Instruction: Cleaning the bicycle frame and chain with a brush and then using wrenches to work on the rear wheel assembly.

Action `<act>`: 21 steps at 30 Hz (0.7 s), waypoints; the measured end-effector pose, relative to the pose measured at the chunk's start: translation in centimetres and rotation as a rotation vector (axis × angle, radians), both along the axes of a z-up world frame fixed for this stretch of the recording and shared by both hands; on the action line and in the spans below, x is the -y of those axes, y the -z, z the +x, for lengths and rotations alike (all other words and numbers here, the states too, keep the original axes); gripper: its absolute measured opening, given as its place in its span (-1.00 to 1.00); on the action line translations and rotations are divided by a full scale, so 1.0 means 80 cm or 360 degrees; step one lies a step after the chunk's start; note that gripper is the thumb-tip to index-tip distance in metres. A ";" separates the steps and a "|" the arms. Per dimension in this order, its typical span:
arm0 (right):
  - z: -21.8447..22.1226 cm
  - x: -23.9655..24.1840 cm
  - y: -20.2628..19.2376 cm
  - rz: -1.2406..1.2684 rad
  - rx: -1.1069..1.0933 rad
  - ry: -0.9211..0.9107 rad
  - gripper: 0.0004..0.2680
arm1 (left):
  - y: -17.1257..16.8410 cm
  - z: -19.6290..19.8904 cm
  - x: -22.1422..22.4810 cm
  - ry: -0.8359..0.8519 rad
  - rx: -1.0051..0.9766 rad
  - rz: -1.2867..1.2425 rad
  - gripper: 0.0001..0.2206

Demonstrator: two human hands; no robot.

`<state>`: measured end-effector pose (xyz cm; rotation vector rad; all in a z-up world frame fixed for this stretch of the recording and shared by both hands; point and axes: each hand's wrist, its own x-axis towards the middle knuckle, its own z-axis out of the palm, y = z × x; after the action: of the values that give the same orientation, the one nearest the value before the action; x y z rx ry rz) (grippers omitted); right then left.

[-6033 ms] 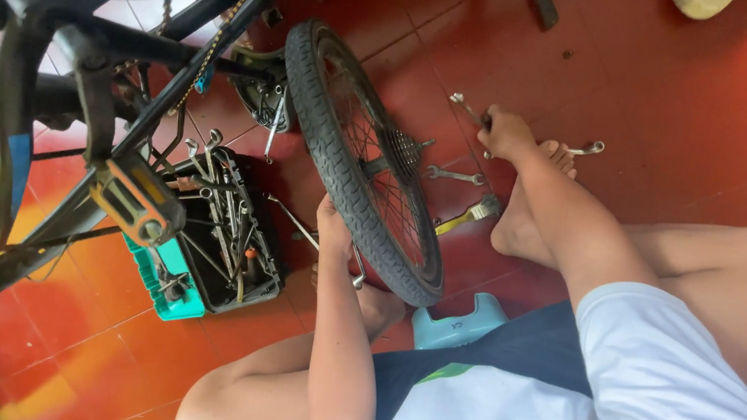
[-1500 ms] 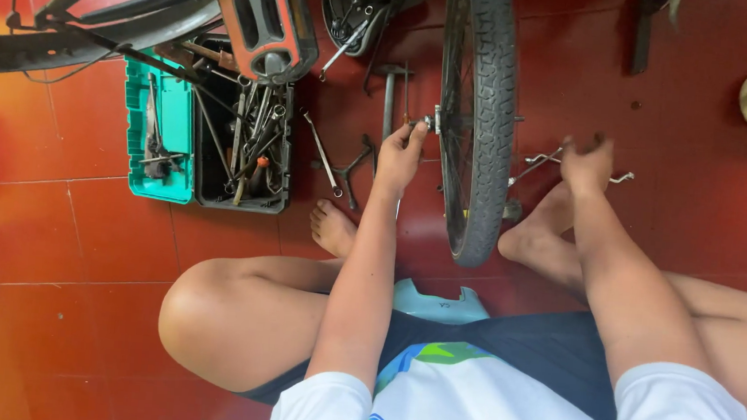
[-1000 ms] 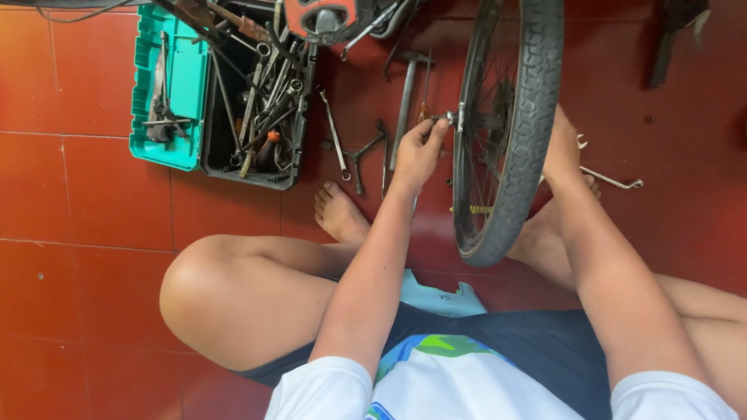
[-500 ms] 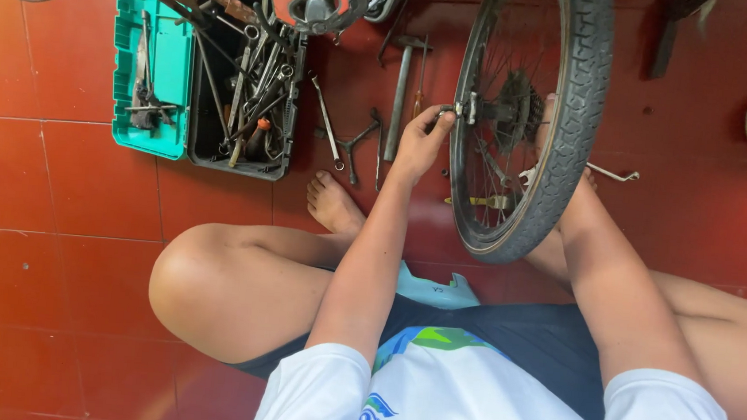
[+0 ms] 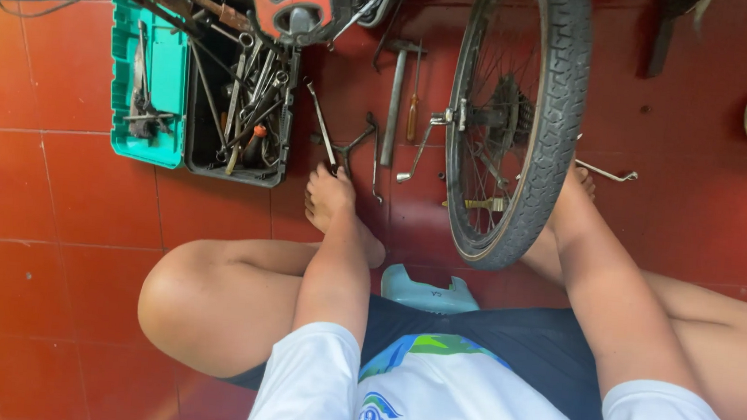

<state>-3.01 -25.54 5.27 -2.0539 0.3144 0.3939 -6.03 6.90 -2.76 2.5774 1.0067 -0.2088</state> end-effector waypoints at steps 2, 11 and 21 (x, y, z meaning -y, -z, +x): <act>0.006 0.001 -0.005 0.0010 0.0015 0.0023 -0.60 | 0.011 0.006 -0.013 0.0146 -0.0273 0.0032 -0.58; -0.015 0.014 -0.034 0.0099 0.0036 0.0438 -0.52 | 0.100 0.035 -0.031 -0.0158 0.0337 0.0005 -0.72; -0.003 0.025 0.011 -0.0015 0.0041 0.0314 -0.52 | -0.202 0.056 0.062 0.0337 0.0598 0.0012 -0.66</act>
<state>-3.24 -27.54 4.37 -2.0136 0.4988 0.2453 -1.55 1.95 13.42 2.5928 0.6013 0.2202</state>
